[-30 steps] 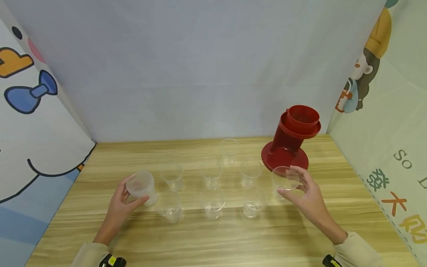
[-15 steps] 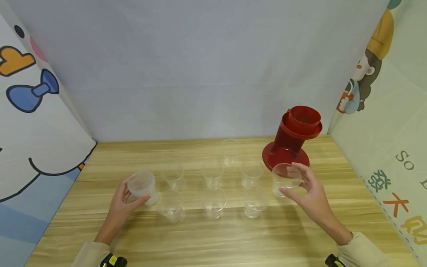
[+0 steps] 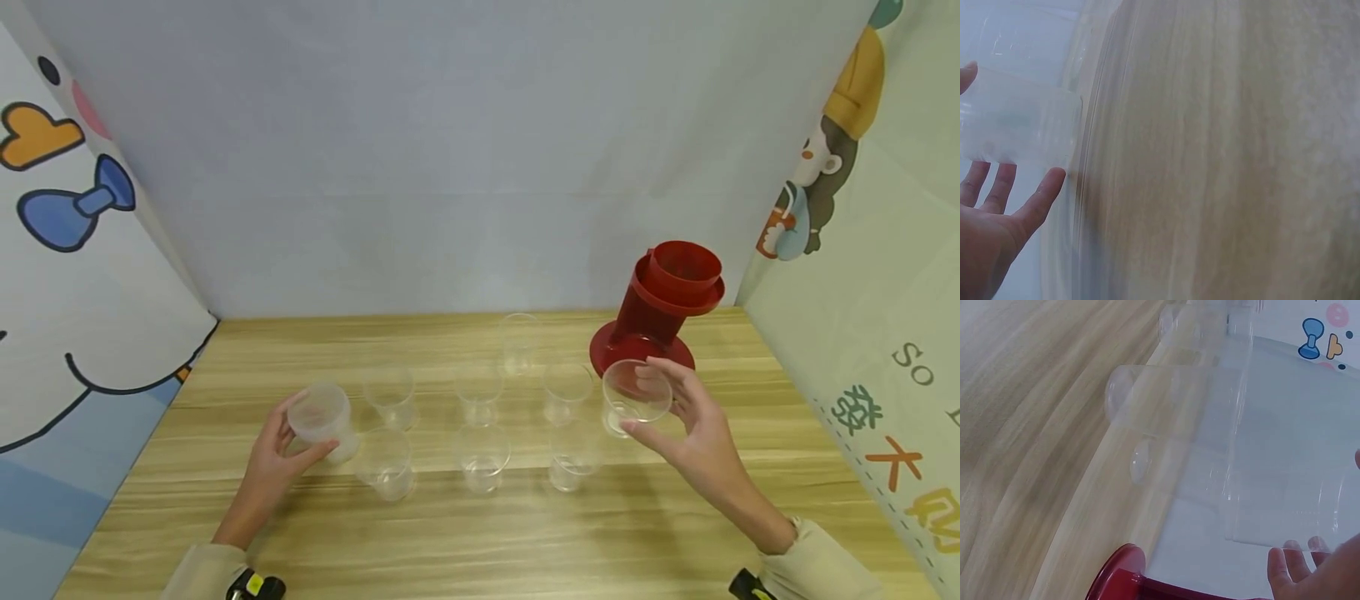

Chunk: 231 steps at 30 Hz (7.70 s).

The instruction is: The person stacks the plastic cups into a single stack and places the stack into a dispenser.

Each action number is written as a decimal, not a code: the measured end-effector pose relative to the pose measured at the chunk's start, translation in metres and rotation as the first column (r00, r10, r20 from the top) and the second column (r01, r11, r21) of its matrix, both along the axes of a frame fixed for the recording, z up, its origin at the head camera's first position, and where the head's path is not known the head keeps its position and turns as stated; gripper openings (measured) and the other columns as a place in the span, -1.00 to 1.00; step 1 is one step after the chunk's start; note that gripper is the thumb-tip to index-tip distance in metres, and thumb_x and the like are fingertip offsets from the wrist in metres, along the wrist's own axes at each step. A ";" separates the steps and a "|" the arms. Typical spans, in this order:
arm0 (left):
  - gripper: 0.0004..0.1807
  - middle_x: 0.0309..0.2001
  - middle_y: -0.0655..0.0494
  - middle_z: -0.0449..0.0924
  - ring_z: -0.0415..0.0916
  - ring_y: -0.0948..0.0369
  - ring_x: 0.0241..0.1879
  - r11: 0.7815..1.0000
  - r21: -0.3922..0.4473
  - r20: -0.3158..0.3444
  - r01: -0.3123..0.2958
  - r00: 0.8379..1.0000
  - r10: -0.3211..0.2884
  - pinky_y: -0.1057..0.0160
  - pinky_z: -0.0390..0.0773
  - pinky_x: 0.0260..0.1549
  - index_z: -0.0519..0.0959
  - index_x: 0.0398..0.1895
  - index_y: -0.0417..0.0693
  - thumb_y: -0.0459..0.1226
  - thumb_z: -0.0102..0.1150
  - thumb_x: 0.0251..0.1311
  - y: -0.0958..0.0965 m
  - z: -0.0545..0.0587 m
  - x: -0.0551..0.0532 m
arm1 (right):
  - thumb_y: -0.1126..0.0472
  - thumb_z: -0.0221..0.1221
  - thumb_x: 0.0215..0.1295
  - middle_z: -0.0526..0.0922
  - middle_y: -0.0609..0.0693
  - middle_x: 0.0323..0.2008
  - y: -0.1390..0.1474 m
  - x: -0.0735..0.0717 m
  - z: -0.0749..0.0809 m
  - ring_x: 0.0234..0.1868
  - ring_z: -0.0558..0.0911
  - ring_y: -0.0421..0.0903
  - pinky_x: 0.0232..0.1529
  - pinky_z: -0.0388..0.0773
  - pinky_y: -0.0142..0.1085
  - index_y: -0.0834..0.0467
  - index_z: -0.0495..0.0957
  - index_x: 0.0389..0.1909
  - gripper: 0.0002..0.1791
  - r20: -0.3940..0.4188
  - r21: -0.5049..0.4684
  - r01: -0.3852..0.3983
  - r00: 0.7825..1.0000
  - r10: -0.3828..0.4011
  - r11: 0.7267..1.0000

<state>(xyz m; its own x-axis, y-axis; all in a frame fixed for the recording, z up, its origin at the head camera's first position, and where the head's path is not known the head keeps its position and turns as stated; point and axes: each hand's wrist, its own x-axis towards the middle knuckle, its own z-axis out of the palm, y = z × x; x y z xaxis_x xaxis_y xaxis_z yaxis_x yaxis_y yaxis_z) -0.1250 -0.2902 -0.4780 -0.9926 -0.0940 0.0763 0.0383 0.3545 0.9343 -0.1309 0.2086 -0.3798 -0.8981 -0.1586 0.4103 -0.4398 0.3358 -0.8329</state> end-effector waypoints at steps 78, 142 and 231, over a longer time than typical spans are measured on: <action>-0.12 0.29 -0.01 0.23 0.21 0.03 0.25 0.999 -0.013 -0.019 0.031 0.999 -0.031 0.42 0.43 -0.08 0.07 0.44 0.17 -0.22 0.35 0.10 -0.001 0.004 0.003 | 0.24 0.40 0.04 0.47 -0.09 0.13 -0.138 -0.022 0.051 0.15 0.46 0.00 0.07 0.43 -0.10 0.02 0.30 0.28 -0.25 0.090 0.021 -0.444 0.893 0.440 0.896; -0.13 0.27 0.05 0.28 0.24 0.13 0.22 0.999 0.008 -0.066 0.031 0.997 -0.030 0.24 0.30 0.08 0.09 0.43 0.15 -0.27 0.35 0.10 0.000 0.002 0.003 | 0.17 0.40 0.02 0.49 -0.02 0.11 -0.256 -0.052 0.041 0.05 0.50 -0.14 0.03 0.49 -0.21 0.12 0.29 0.27 -0.23 0.150 -0.013 -0.485 0.864 0.481 0.875; -0.17 0.29 -0.01 0.25 0.24 0.39 0.18 0.995 0.057 -0.104 0.084 0.992 -0.077 0.47 0.32 0.04 0.10 0.43 0.03 -0.39 0.29 0.13 -0.006 -0.003 0.002 | 0.05 0.37 0.07 0.53 0.08 0.10 -0.329 -0.052 0.007 0.03 0.50 -0.13 -0.05 0.44 -0.42 0.32 0.30 0.27 -0.20 0.275 0.556 -0.463 0.886 0.373 0.690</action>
<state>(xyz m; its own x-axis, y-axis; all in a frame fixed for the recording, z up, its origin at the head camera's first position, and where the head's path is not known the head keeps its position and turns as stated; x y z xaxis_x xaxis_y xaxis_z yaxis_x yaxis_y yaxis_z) -0.1231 -0.2967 -0.4806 -0.9846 -0.0217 0.1737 0.1602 0.2890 0.9438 -0.1828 -0.1208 -0.3725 -0.7150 -0.6990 -0.0131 -0.5602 0.5840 -0.5875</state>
